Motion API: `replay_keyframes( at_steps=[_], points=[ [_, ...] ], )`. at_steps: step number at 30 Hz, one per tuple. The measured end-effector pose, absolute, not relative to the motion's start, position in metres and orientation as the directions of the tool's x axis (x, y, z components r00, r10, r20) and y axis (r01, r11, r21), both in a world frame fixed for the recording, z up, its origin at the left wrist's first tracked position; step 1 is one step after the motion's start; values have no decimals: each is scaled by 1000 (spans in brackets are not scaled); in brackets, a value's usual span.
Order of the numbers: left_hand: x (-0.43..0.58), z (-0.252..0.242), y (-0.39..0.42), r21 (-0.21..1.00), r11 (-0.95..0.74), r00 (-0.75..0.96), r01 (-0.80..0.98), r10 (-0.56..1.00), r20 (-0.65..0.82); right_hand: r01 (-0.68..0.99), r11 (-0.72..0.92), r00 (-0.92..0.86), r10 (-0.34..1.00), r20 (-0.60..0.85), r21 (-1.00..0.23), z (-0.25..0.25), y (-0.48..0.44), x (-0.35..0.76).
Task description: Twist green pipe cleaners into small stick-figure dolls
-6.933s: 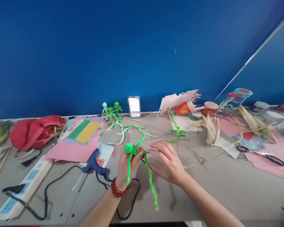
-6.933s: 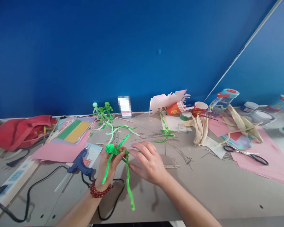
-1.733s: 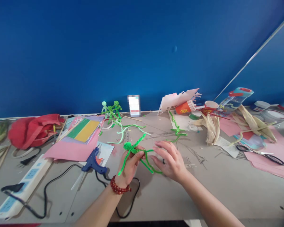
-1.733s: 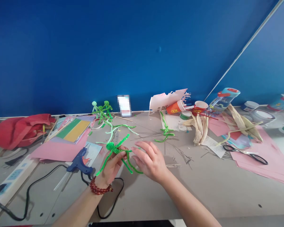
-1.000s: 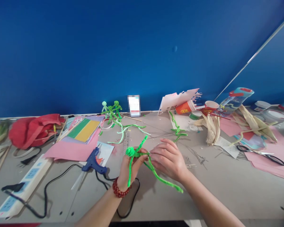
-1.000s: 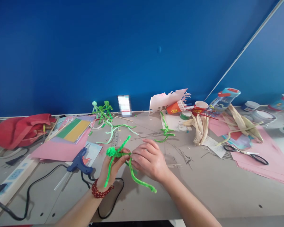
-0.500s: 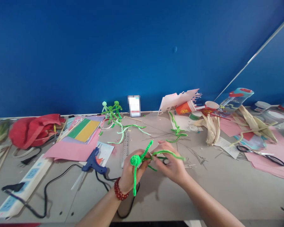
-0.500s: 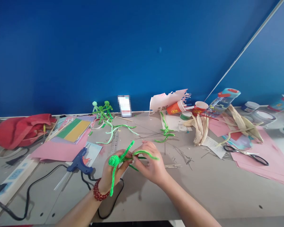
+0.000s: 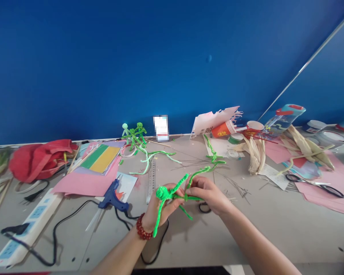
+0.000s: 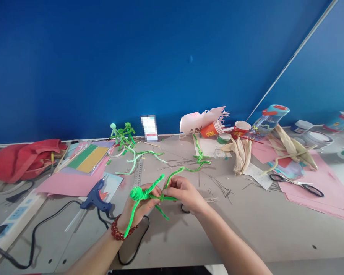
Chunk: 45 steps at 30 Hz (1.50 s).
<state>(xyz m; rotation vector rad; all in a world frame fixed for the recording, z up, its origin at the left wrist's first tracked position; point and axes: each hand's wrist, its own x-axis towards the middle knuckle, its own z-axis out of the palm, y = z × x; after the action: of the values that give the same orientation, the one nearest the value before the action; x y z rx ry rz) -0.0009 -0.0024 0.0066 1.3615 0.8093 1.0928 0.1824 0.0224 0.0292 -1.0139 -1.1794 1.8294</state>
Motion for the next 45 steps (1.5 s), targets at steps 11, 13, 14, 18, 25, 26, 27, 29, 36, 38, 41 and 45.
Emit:
replay_keyframes(
  at_steps=[11,13,14,18,25,26,27,29,36,38,41,45],
  points=[
    [-2,-2,-1,937,-110,318,-331,922,221,-155,-364,-481,840,-252,-918,32,19,179],
    [-1,-3,-1,922,-95,302,-375,928,218,-166,-332,-479,850,-218,-929,28,18,178],
    [-1,-3,0,916,-90,290,-392,932,215,-170,-313,-478,855,-199,-935,26,17,177],
    [0,-4,4,904,-88,219,-419,956,195,-163,-141,-427,902,-59,-977,21,13,174],
    [-1,-1,8,925,-121,147,-359,972,184,-147,34,-325,942,81,-989,17,7,168],
    [-1,-1,7,930,-127,140,-344,973,184,-149,25,-317,946,71,-988,16,7,167],
    [-1,-1,6,935,-133,130,-328,974,184,-143,24,-308,949,68,-989,16,6,166],
    [-2,0,5,943,-145,106,-300,977,184,-96,62,-284,955,87,-993,15,5,165],
    [0,2,3,943,-162,47,-290,982,183,207,417,-246,897,366,-885,11,0,161],
    [1,4,3,942,-160,48,-296,982,182,290,535,-282,840,463,-794,12,1,162],
    [1,6,3,946,-163,53,-282,981,186,409,705,-375,709,597,-580,15,5,167],
    [0,5,4,945,-132,64,-300,985,158,515,807,-451,543,709,-290,16,9,177]
  ],
)
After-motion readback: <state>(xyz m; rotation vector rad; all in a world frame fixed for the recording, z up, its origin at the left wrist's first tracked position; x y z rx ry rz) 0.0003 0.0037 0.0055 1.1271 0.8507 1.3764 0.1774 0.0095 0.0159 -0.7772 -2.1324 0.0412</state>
